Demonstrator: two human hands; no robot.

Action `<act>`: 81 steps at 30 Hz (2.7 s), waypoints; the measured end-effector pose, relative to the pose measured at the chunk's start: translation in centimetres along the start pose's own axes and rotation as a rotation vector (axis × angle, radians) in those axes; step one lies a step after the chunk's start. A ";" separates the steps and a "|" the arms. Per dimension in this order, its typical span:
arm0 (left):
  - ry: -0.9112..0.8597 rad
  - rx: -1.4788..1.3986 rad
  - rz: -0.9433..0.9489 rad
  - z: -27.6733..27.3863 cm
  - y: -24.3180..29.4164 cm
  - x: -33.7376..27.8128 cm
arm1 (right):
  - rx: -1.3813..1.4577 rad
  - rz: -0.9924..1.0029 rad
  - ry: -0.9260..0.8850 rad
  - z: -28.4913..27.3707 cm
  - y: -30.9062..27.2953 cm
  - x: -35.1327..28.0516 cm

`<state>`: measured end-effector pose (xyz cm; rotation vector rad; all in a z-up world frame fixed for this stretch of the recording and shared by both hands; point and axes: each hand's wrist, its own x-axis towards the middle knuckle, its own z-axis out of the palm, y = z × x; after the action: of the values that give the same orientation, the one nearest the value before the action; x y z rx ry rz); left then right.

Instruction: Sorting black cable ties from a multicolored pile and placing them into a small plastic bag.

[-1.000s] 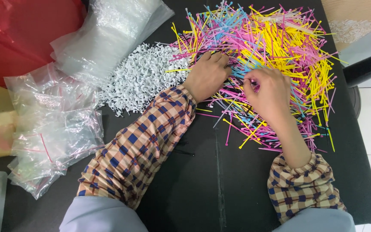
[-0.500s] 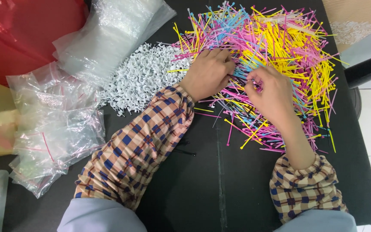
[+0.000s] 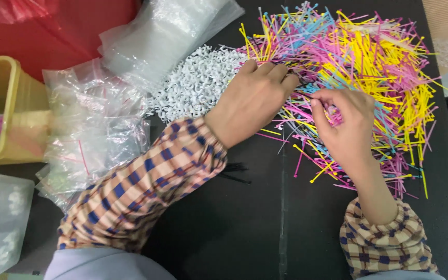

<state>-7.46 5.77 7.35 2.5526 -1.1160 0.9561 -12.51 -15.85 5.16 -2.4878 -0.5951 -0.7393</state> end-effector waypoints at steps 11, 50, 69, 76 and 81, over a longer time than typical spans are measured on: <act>-0.077 0.021 0.002 -6.3 -0.6 -6.0 | 0.285 -0.006 -0.086 2.7 -4.7 -1.5; -0.181 -0.261 -0.081 -4.3 -0.7 -14.1 | 0.080 -0.271 -0.247 5.6 -5.6 -3.7; -0.017 0.158 -0.080 14.4 0.3 0.1 | -0.458 0.014 -0.098 6.0 8.3 -3.3; -0.026 0.130 -0.056 11.9 0.8 0.2 | -0.402 0.038 -0.102 5.3 6.4 -2.5; 0.024 0.113 -0.073 8.2 1.5 0.4 | -0.404 0.016 -0.056 5.6 7.1 -2.7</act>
<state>-4.36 1.13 1.20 2.6429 -0.9812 1.0570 -8.72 -19.09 -2.84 -2.8869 -0.4819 -0.8559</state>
